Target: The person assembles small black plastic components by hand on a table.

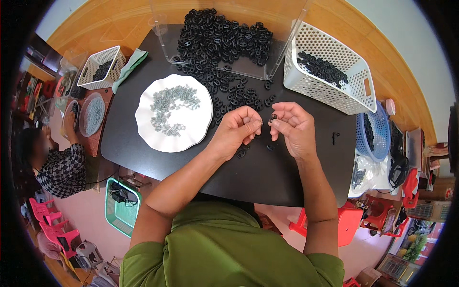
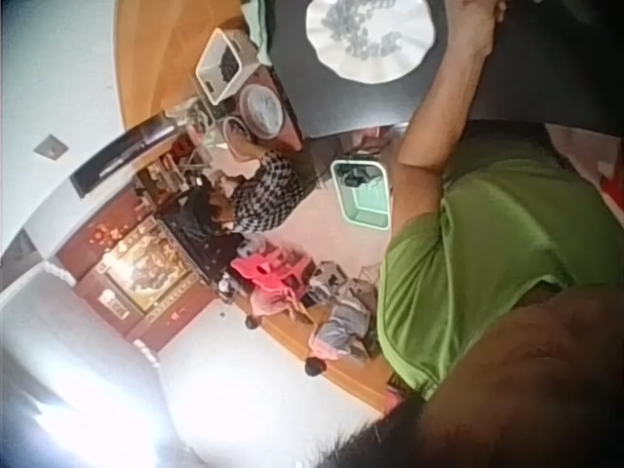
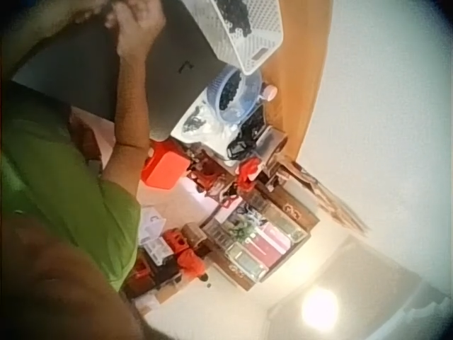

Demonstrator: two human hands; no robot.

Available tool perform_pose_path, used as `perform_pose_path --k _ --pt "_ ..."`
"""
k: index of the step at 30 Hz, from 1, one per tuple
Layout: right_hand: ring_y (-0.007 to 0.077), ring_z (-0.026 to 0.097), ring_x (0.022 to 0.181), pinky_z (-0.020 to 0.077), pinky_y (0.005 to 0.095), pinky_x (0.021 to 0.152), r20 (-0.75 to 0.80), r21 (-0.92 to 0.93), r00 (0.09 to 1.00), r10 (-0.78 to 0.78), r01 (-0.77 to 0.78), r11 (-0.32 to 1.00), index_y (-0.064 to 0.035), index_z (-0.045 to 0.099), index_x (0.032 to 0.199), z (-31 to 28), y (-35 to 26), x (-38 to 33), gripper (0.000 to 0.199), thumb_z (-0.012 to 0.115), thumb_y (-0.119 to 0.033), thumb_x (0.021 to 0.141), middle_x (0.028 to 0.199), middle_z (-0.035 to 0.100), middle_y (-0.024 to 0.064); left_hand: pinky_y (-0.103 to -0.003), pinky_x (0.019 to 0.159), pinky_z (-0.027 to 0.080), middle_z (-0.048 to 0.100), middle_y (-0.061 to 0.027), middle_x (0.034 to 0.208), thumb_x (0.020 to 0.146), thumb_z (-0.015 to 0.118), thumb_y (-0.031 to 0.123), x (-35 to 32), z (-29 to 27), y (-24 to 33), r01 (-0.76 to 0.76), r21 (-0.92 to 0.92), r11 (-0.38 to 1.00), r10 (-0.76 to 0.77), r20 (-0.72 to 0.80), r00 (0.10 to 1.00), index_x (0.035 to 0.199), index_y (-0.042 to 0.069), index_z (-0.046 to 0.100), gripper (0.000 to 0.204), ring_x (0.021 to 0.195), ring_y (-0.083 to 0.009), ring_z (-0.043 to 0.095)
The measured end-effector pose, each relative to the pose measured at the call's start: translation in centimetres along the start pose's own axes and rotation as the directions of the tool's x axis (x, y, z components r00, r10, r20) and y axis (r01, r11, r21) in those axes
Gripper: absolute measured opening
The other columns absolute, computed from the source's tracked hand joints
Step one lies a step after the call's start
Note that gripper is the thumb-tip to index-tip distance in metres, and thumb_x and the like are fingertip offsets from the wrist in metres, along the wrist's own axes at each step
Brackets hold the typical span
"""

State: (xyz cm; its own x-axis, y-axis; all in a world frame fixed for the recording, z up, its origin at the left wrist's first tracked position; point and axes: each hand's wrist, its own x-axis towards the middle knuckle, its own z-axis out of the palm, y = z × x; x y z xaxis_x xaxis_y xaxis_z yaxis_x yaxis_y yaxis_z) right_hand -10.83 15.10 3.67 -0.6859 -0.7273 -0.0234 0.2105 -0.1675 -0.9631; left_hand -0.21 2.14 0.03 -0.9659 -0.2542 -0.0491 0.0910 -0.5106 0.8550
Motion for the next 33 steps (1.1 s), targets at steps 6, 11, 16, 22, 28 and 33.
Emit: perform_pose_path --k 6,11,16,22,28,33 --pt "0.0086 0.055 0.059 0.0469 0.0202 0.050 0.131 -0.114 0.991 -0.034 0.049 0.992 0.0034 0.060 0.095 -0.7 0.7 -0.2 0.017 0.058 0.005 0.079 0.076 0.058 0.0058 -0.016 0.048 0.036 0.054 -0.0001 0.071 0.087 0.056 0.015 0.2 -0.1 0.0 0.002 -0.035 0.999 -0.002 -0.008 1.000 0.085 0.006 0.053 0.009 0.056 -0.0040 0.046" --pt "0.0067 0.053 0.058 0.0457 0.0183 0.050 0.150 -0.169 0.986 -0.076 0.101 0.980 0.0015 0.062 0.096 0.1 1.2 -0.7 0.017 0.057 0.005 0.080 0.076 0.054 0.0029 -0.017 0.048 0.037 0.055 -0.0001 0.070 0.087 0.055 0.011 0.2 0.0 -0.4 0.008 -0.079 0.997 -0.010 -0.018 1.000 0.086 0.005 0.054 0.007 0.055 -0.0043 0.047" --pt "0.0056 0.052 0.058 0.0440 0.0169 0.049 0.148 -0.202 0.972 -0.182 0.210 0.957 0.0021 0.061 0.096 0.7 1.4 -0.8 0.019 0.057 0.007 0.078 0.078 0.052 0.0034 -0.017 0.049 0.038 0.056 0.0000 0.071 0.087 0.055 0.011 0.1 0.0 -0.3 0.012 -0.127 0.992 -0.016 -0.027 1.000 0.086 0.005 0.054 0.006 0.056 -0.0047 0.048" --pt "0.0051 0.051 0.058 0.0426 0.0166 0.047 0.129 -0.259 0.955 -0.268 0.293 0.920 0.0025 0.061 0.094 0.8 1.8 -0.8 0.020 0.057 0.010 0.076 0.080 0.053 0.0039 -0.017 0.050 0.039 0.056 -0.0002 0.072 0.088 0.054 0.010 0.1 0.0 -0.3 0.005 -0.143 0.990 -0.007 -0.015 1.000 0.087 0.004 0.054 0.006 0.058 -0.0051 0.049" --pt "0.0048 0.051 0.057 0.0417 0.0165 0.046 0.104 -0.250 0.950 -0.296 0.313 0.916 0.0023 0.061 0.092 0.9 1.9 -0.8 0.019 0.058 0.011 0.075 0.079 0.054 0.0043 -0.018 0.052 0.039 0.056 -0.0006 0.072 0.088 0.053 0.010 0.1 0.0 -0.3 0.009 -0.150 0.989 -0.010 -0.008 1.000 0.087 0.004 0.053 0.006 0.059 -0.0056 0.049" --pt "0.0058 0.053 0.059 0.0424 0.0180 0.049 0.102 -0.329 0.943 -0.317 0.333 0.884 0.0016 0.061 0.091 0.8 1.9 -1.0 0.019 0.059 0.011 0.074 0.077 0.055 0.0042 -0.018 0.053 0.040 0.056 -0.0002 0.072 0.088 0.054 0.011 0.1 0.1 -0.4 -0.022 -0.084 0.996 0.020 -0.028 0.999 0.086 0.004 0.053 0.007 0.059 -0.0051 0.048"
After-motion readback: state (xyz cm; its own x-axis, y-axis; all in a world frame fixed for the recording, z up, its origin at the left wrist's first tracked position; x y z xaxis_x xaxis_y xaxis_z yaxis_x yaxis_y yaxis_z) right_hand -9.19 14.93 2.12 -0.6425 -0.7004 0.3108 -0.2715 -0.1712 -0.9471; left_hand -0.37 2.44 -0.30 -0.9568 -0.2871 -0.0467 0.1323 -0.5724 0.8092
